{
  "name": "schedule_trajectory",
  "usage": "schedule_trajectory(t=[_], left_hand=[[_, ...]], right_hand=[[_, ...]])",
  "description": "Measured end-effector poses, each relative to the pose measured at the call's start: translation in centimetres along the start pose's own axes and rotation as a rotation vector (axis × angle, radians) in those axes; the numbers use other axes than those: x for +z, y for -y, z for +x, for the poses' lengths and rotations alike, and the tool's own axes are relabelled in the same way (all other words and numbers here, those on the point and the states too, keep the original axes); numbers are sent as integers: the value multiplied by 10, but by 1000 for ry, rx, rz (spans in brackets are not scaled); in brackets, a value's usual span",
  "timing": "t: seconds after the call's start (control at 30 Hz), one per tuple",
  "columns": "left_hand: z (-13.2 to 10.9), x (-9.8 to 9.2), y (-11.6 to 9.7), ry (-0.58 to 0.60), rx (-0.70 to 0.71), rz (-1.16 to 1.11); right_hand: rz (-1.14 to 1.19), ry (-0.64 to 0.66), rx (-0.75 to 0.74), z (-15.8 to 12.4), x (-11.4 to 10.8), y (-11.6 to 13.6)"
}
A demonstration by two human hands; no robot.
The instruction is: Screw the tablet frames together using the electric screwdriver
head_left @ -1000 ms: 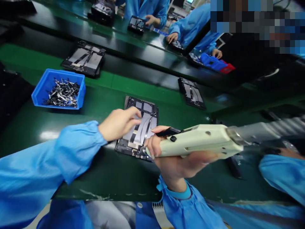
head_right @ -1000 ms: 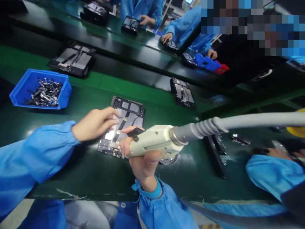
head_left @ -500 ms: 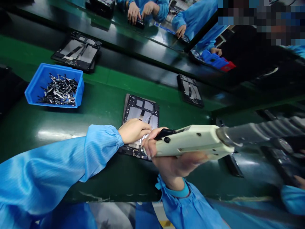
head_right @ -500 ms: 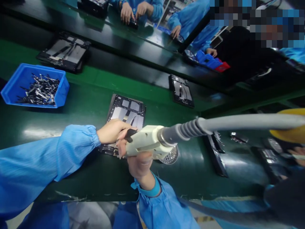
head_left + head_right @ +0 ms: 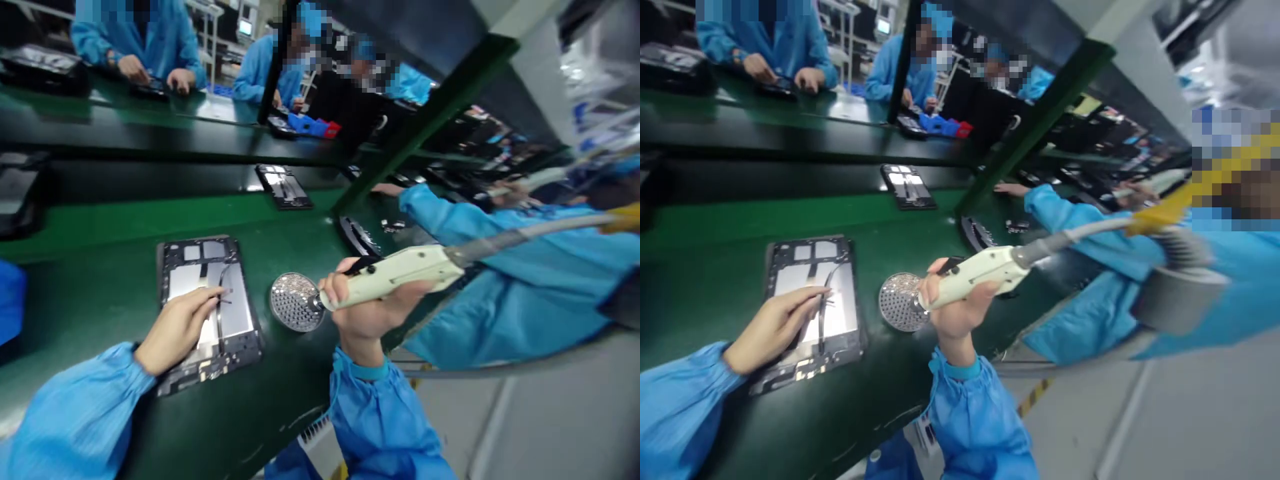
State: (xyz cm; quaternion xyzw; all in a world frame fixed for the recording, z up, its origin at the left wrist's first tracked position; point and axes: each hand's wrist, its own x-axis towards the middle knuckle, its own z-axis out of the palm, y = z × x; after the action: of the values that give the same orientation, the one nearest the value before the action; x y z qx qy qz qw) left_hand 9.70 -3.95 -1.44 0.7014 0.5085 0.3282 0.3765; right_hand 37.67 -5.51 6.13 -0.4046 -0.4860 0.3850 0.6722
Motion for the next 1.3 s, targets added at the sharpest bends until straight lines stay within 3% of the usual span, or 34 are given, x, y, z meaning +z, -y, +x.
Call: schedule_trajectory(t=[0.1,0.23,0.37,0.5,1.1,1.2,1.3], left_hand=[[-2,-5,-1,-57,-79,-28],[-5,-10,-7,-116,-158,-56],[-5,-15,-12,-113,-100,-5],[-5,-18,-14,-181,3,26],[-8,-14,-15,-245,-91,-70],[-2,-19,-16,-306,-154,-119],[20,-34,-11,-380,-199,-149]], right_hand=[[24,-56,9,-1,-15,-13],[100,-69,30,-6,-17,-21],[113,-11,79,-7,-15,-19],[101,18,128,-9,-14,-17],[96,5,223,-12,-14,-18],[90,14,230,-13,-12,-16],[51,50,221,-12,-13,-7]])
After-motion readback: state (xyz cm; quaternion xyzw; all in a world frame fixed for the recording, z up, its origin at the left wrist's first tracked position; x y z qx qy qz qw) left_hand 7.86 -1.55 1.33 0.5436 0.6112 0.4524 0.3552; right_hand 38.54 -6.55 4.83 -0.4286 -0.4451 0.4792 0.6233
